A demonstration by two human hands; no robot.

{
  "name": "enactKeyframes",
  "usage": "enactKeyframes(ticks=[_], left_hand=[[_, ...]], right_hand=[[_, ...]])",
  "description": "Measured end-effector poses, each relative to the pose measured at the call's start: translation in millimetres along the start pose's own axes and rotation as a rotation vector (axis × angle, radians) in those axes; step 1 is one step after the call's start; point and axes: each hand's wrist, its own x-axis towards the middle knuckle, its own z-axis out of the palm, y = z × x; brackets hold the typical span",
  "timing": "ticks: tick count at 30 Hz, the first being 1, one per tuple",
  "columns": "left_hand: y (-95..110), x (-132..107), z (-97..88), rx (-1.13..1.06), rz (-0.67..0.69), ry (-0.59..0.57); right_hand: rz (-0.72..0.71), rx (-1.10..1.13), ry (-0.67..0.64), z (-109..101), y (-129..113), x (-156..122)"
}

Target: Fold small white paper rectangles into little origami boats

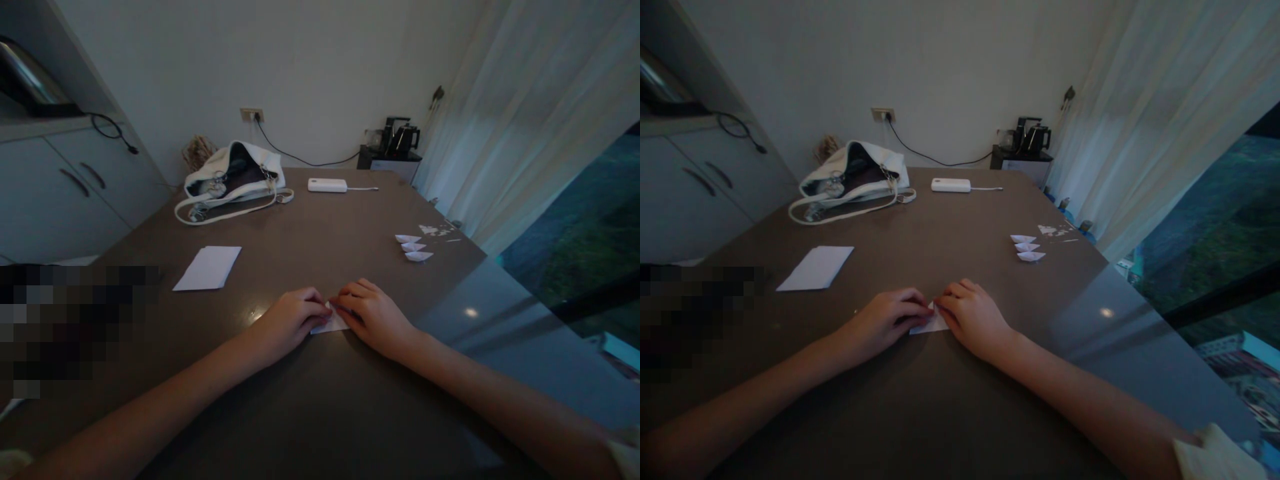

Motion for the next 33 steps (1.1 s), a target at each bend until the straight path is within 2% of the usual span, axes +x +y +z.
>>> enactKeyframes(ticks=[25, 33], left_hand=[[1, 1, 0.6, 0.079, 0.015, -0.022], [1, 3, -9.5, 0.056, 0.002, -0.03]], right_hand=[[0.02, -0.066, -0.052, -2, -3, 1], [-0.01, -0.156, -0.073, -6, -6, 1]])
